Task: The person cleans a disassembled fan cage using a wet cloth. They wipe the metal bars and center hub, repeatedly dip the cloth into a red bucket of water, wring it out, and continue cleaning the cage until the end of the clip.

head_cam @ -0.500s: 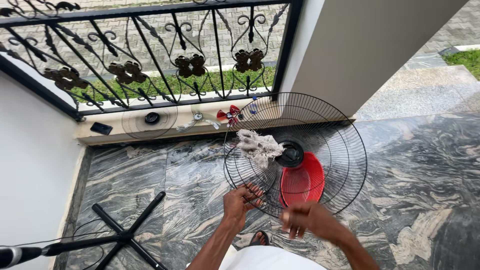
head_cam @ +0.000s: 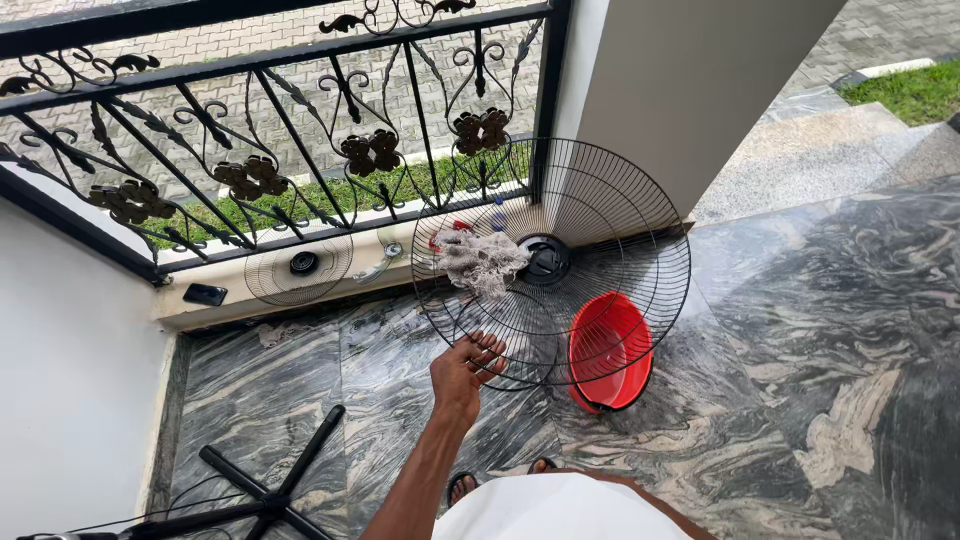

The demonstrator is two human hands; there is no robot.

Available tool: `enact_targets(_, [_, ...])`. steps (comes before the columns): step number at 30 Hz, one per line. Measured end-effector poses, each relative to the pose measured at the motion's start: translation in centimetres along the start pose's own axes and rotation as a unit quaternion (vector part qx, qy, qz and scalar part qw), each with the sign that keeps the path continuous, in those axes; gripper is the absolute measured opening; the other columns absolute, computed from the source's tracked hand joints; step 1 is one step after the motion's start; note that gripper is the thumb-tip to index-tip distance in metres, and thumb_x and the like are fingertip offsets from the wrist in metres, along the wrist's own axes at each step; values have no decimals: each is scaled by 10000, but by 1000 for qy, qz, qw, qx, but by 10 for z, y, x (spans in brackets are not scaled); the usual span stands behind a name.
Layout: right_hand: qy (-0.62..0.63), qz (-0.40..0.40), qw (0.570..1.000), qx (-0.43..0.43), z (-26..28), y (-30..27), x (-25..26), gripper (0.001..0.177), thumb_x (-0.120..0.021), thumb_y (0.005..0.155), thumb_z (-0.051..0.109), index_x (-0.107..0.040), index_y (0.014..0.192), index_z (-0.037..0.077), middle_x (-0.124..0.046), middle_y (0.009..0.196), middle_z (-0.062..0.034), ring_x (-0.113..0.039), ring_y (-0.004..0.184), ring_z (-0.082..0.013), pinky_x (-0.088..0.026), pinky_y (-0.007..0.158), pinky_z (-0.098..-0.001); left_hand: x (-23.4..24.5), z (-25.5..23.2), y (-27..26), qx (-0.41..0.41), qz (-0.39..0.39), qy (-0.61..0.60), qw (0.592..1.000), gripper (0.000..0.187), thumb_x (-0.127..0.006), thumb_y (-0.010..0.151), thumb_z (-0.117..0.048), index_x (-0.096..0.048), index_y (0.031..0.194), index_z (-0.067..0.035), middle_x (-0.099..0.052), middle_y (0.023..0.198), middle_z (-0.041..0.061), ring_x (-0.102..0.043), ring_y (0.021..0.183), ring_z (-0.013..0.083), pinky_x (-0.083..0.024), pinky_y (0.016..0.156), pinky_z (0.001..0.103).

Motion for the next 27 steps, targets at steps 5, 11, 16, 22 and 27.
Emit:
enact_targets(5, [45,-91,993,63,14,-1,-27,333,-676,984,344,-751,1153,67,-749,1042,-21,-713,963,-141,-603,843,-332,15,-13,-20,-11,2,8,1000,206,-534,804,46,-620,992,39,-679,901,132,-744,864,297,-620,671,417])
enact_targets(11, [-33,-145,981,126,28,0,-56,340,-673,979,348,-744,1173,78,-750,1064,-16,-711,987,-142,-591,865,-329,43,-17,-30,2,4,12,1000,238,-549,810,48,-618,1037,59,-697,949,153,-756,902,312,-632,689,415])
enact_targets(16, [-142,-126,973,129,34,6,-77,348,-670,974,351,-738,1190,86,-750,1083,-11,-709,1006,-144,-581,884,-327,68,-10,-38,11,9,10,1000,259,-549,807,50,-616,1057,60,-693,950,154,-753,902,316,-638,689,421])
enact_targets(22, [-177,-44,978,105,33,14,-95,359,-667,969,355,-731,1209,97,-750,1105,-6,-706,1029,-145,-569,906,-325,87,-3,-54,19,-13,26,999,265,-553,813,34,-644,1060,65,-715,972,145,-766,893,301,-625,675,402])
enact_targets(27, [-168,53,980,90,-2,5,-135,369,-664,964,358,-725,1226,106,-751,1124,-1,-704,1049,-147,-559,925,-323,89,4,-71,4,-13,37,999,243,-540,808,41,-656,1022,54,-715,954,136,-765,885,296,-632,675,415])
Point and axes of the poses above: each hand's wrist, its own y-axis towards the middle knuckle, its own x-axis out of the back of the hand, z = x × y, the point moved 1 cm from there along y, towards the middle knuckle
